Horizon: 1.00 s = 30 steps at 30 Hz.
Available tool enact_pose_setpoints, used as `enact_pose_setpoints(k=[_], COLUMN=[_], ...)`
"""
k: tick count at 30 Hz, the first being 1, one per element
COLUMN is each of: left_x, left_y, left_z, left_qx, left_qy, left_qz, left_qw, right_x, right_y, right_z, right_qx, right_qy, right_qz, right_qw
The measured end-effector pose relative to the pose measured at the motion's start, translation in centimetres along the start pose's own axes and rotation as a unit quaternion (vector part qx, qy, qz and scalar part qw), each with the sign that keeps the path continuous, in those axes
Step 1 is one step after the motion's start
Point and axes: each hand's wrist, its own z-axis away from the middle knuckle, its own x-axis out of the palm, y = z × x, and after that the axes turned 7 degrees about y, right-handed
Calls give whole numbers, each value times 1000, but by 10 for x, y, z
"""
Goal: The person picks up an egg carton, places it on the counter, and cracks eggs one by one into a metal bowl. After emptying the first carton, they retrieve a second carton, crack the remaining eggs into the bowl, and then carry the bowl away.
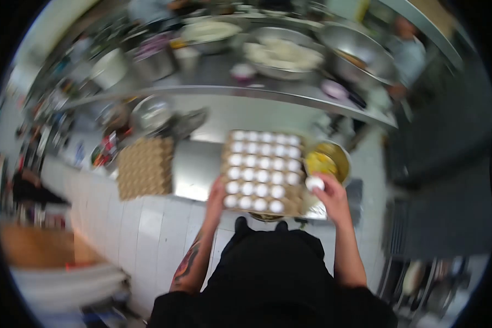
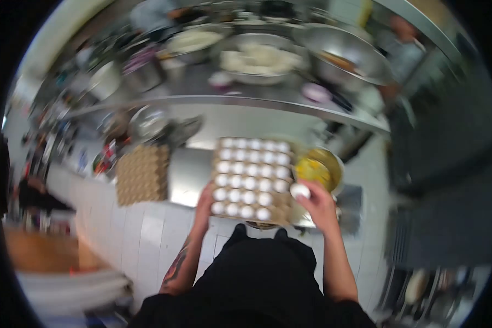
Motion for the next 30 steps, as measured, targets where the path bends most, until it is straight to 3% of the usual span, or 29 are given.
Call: enact_pose_setpoints(k=[2, 4, 9, 11, 12, 14, 19, 21, 22, 25, 29, 30], left_x=[11, 9, 14, 13, 14, 14, 12, 11, 10, 10, 6, 6], left_y=[26, 14, 27, 27, 27, 30, 28, 28, 28, 34, 33, 35], left_z=[10, 7, 7, 6, 7, 6, 6, 5, 5, 5, 5, 5], left_qx=[-78, -83, -111, -109, -111, -121, -123, -124, -126, -130, -110, -112], left_qy=[19, 16, 11, 5, 4, 18, 25, 15, 18, 8, -8, -5], left_qz=[58, 71, 72, 64, 65, 71, 64, 68, 68, 47, 32, 32], left_qw=[995, 994, 991, 992, 992, 990, 990, 990, 990, 990, 993, 993], right_x=[-32, -62, -112, -116, -116, -113, -102, -92, -86, -70, -70, -68], right_y=[-12, -4, 30, 48, 52, 53, 19, 17, 16, 19, 29, 24], right_z=[-9, -29, -99, -121, -122, -121, -76, -63, -61, -61, -74, -75], right_qx=[27, -3, 15, -30, -30, 73, 63, 48, 51, 30, -20, -57], right_qy=[115, 257, 321, 383, 384, 297, 254, 159, 157, 142, 128, 130], right_qz=[-79, -216, -210, -251, -249, -239, -313, -269, -269, -43, 88, 179], right_qw=[990, 942, 924, 889, 889, 922, 913, 949, 949, 988, 988, 973])
